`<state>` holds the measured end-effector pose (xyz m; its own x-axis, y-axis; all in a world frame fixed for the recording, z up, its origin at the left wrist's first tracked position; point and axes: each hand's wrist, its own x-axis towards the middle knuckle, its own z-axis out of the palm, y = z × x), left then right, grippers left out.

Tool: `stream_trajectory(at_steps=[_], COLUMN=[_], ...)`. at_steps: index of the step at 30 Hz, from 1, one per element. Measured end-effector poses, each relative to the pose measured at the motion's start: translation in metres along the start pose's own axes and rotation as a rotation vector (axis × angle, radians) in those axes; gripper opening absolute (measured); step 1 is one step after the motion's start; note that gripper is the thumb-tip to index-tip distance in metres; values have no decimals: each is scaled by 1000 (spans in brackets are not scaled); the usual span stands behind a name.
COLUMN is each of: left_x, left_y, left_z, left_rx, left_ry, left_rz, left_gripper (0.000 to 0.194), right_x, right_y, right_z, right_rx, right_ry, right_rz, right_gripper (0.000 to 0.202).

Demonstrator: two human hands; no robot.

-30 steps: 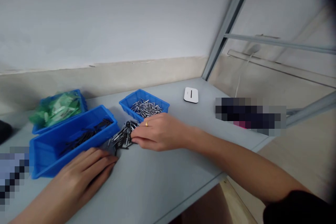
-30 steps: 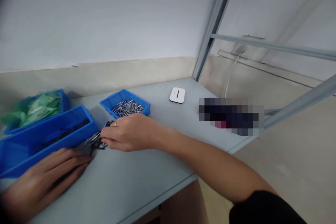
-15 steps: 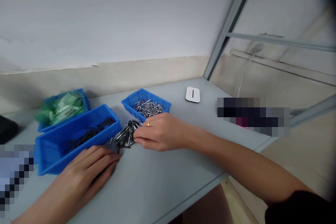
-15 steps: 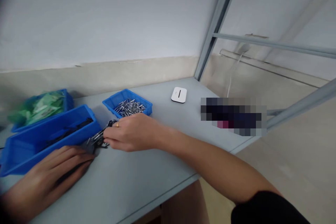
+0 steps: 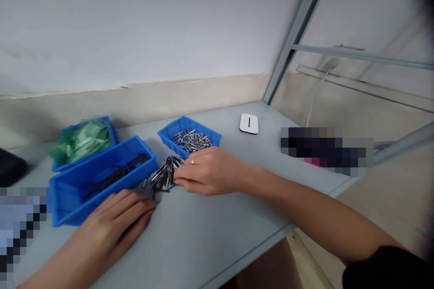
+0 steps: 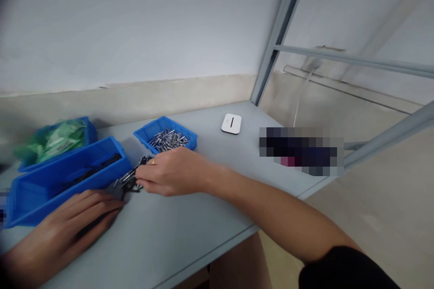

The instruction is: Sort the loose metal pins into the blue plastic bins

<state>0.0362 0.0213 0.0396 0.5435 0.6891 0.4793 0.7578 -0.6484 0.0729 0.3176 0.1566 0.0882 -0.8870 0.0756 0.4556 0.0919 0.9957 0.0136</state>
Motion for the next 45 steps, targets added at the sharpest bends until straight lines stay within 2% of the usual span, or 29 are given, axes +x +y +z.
stream_trajectory(at_steps=[9,17,25,31,36,45], left_x=[-5,1,-5,-10,-12,-4], left_y=[-3,-1,-4,-4,-2,4], left_z=[3,2,4,4,6,2], left_rx=[-18,17,37,24,18,15], left_ry=[-18,19,1,0,5,25], left_rz=[-35,-1,-6,-37,-116,-59], left_gripper=[21,23,26,29,33,31], right_x=[-1,0,0,0,0,1], right_y=[0,1,0,1,0,0], right_z=[-1,0,-1,-2,-1,-4], right_rx=[-14,-16,8,-4,-10,-20], right_ry=[7,6,3,18,7,-22], right_rz=[-6,6,16,1,8,20], right_gripper=[43,44,39,40,39,43])
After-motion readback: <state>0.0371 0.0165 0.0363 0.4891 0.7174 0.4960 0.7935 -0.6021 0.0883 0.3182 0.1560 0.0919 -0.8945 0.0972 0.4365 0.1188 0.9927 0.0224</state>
